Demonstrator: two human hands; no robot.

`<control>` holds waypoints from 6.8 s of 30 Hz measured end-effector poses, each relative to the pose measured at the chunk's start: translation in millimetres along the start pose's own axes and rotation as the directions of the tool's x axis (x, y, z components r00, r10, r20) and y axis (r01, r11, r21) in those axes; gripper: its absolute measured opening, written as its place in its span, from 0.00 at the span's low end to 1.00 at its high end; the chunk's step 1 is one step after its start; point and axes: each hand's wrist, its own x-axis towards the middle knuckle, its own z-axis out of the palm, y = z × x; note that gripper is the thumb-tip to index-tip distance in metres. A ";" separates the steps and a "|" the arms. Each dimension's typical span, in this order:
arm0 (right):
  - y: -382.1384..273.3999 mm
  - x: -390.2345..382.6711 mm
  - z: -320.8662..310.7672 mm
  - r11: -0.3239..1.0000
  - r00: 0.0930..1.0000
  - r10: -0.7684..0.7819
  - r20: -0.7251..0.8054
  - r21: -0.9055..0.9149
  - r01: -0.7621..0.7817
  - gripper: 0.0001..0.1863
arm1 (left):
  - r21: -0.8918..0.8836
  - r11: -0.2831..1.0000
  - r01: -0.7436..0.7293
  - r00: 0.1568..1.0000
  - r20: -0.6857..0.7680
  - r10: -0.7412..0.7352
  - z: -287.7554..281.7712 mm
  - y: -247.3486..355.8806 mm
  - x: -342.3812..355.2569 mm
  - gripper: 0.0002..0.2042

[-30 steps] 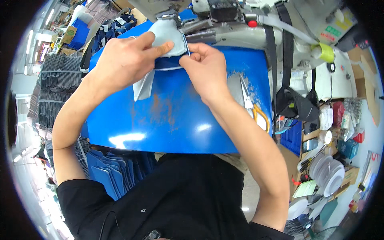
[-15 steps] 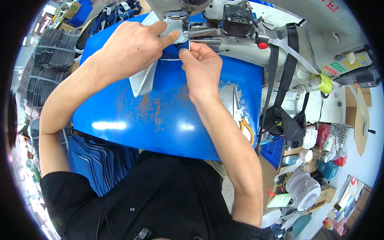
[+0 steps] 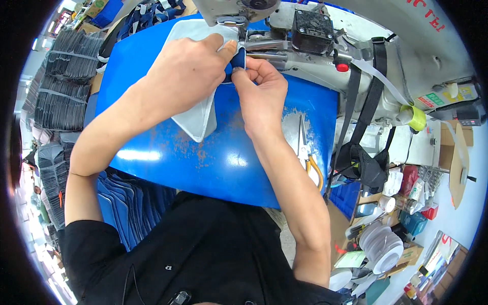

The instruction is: Sewing blue fabric bag components together using an industrial sewing machine.

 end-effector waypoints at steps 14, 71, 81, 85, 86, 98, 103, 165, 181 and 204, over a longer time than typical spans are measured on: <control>4.6 4.1 -1.9 0.993 0.994 -0.111 0.011 -0.030 0.112 0.09 | 0.009 0.998 0.067 0.998 -0.021 -0.066 2.2 11.5 -4.3 0.22; -36.6 -7.8 -74.0 0.851 0.839 -0.525 -0.145 -0.104 0.515 0.13 | -0.901 -0.371 0.226 0.569 0.431 -0.701 53.3 -66.9 -191.5 0.35; 0.8 -52.5 -41.1 0.953 0.979 -0.205 0.005 -0.226 0.200 0.14 | -0.906 -0.371 0.204 0.549 0.420 -0.723 49.5 -77.2 -191.5 0.34; 11.4 -77.8 -33.4 0.998 0.990 -0.038 0.136 -0.049 0.045 0.15 | -0.908 -0.362 0.209 0.520 0.417 -0.745 43.7 -65.5 -185.9 0.35; 9.3 -80.4 -32.3 0.998 0.990 -0.039 0.136 -0.046 0.045 0.15 | -0.910 -0.346 0.229 0.526 0.415 -0.742 42.8 -63.7 -186.2 0.35; 9.7 -81.9 -29.8 0.985 0.987 -0.011 0.160 0.170 -0.017 0.14 | -0.921 -0.266 0.285 0.550 0.384 -0.742 46.1 -65.4 -189.1 0.39; 4.8 -85.6 -23.6 0.987 0.992 0.008 0.129 0.156 -0.028 0.15 | -0.927 -0.248 0.280 0.558 0.367 -0.744 48.5 -68.4 -192.3 0.39; -37.8 -185.7 -148.7 0.158 0.990 0.095 -0.108 -0.980 -0.122 0.47 | -0.860 -0.507 0.054 0.263 0.502 -0.824 114.1 -94.9 -302.4 0.28; 12.2 -57.8 1.1 0.683 0.949 0.266 0.169 -0.728 -0.062 0.37 | -0.942 -0.334 0.018 0.325 0.321 -0.889 66.5 -90.3 -299.5 0.35; 58.3 -89.4 -22.2 0.895 0.970 0.244 -0.001 -0.385 -0.225 0.17 | -0.741 -0.427 0.518 0.617 0.670 -0.413 124.5 -92.1 -163.2 0.23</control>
